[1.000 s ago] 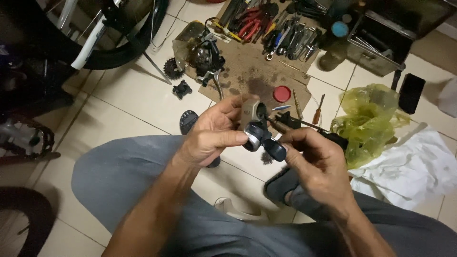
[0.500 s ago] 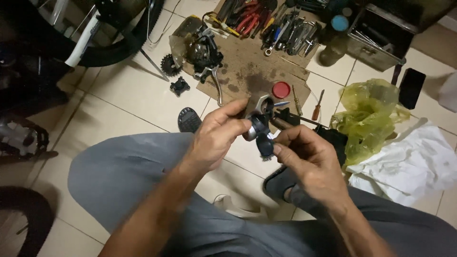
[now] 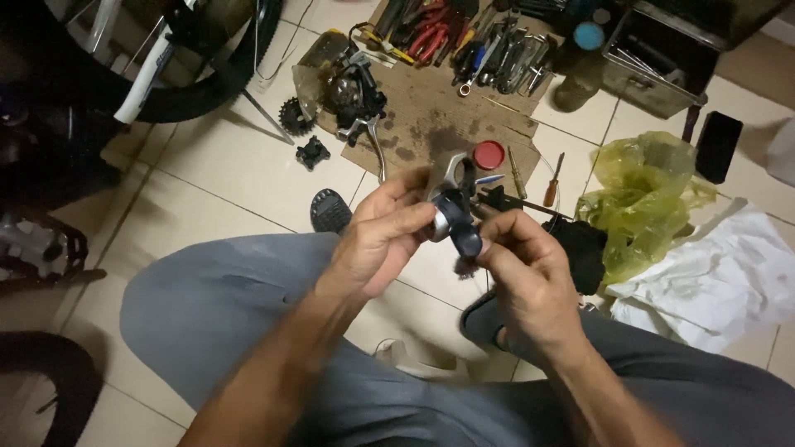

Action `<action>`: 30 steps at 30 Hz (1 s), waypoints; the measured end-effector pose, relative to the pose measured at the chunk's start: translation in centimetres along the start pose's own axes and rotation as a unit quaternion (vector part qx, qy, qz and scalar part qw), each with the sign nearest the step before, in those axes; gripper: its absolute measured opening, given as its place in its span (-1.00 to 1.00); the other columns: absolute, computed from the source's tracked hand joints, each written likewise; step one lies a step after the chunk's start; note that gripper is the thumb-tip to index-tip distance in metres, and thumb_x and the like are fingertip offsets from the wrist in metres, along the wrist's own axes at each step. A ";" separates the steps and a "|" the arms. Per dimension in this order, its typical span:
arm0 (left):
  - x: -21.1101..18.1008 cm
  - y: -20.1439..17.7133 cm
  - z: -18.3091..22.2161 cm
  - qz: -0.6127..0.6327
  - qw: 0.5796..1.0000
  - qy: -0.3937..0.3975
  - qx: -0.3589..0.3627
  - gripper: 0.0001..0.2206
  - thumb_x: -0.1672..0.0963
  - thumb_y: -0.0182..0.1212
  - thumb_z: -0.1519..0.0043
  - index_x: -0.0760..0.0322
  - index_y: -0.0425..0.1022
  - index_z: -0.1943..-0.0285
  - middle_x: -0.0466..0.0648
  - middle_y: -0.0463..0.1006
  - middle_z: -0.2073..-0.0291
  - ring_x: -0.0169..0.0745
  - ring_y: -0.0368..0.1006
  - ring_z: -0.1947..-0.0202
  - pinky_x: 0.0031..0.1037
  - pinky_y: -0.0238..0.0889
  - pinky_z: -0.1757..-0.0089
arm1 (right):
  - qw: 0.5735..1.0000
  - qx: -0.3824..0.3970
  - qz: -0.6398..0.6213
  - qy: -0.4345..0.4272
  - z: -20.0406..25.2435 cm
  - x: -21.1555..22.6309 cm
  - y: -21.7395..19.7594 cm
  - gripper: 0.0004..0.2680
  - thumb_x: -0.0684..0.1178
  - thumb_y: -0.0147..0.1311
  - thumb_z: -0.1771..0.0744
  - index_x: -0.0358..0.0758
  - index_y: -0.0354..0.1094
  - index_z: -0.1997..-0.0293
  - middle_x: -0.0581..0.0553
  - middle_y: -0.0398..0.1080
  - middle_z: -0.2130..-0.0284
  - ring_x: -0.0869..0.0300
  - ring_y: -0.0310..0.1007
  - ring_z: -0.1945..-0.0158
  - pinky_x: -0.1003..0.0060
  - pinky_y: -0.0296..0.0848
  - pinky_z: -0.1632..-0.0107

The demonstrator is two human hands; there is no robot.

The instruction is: Assembling a bicycle derailleur by fitting components together and securing them with screws using a screwdriver.

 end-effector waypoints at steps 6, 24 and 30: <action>0.6 -0.7 -0.8 0.044 0.999 -0.007 0.002 -0.67 0.29 0.23 -0.19 0.47 0.45 -0.16 0.12 0.59 0.15 -0.11 0.55 0.14 -0.35 0.45 0.07 | 0.995 0.026 -0.097 0.002 -0.1 -0.8 0.7 -0.93 -0.28 0.08 -0.25 -0.53 0.35 0.31 -0.40 0.43 0.43 -0.01 0.53 0.36 0.31 0.42 0.33; 0.9 -1.0 -0.6 0.038 0.998 0.001 -0.040 -0.74 0.27 0.23 -0.22 0.38 0.48 -0.11 0.04 0.61 0.24 -0.15 0.57 0.17 -0.31 0.46 0.06 | 0.997 0.073 -0.012 -0.036 -0.8 0.7 0.1 -0.62 -0.33 0.20 -0.26 -0.43 0.23 -0.20 -0.34 0.46 0.23 0.13 0.53 0.43 0.42 0.43 0.57; 1.4 -1.9 -0.6 0.031 0.998 -0.055 -0.018 -0.67 0.24 0.35 -0.14 0.42 0.51 -0.09 0.12 0.62 0.04 -0.06 0.51 0.09 -0.37 0.37 0.06 | 0.984 0.138 0.088 -0.070 -1.0 1.8 0.3 -0.42 -0.28 0.15 -0.28 -0.24 -0.09 -0.47 -0.14 0.02 -0.45 0.22 0.40 0.30 0.34 0.53 0.34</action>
Point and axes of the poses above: each hand's wrist, its own z-axis away from the middle knuckle, its own y-axis out of the palm, x = y × z, the point moved 3 cm from there along -z, towards the middle knuckle
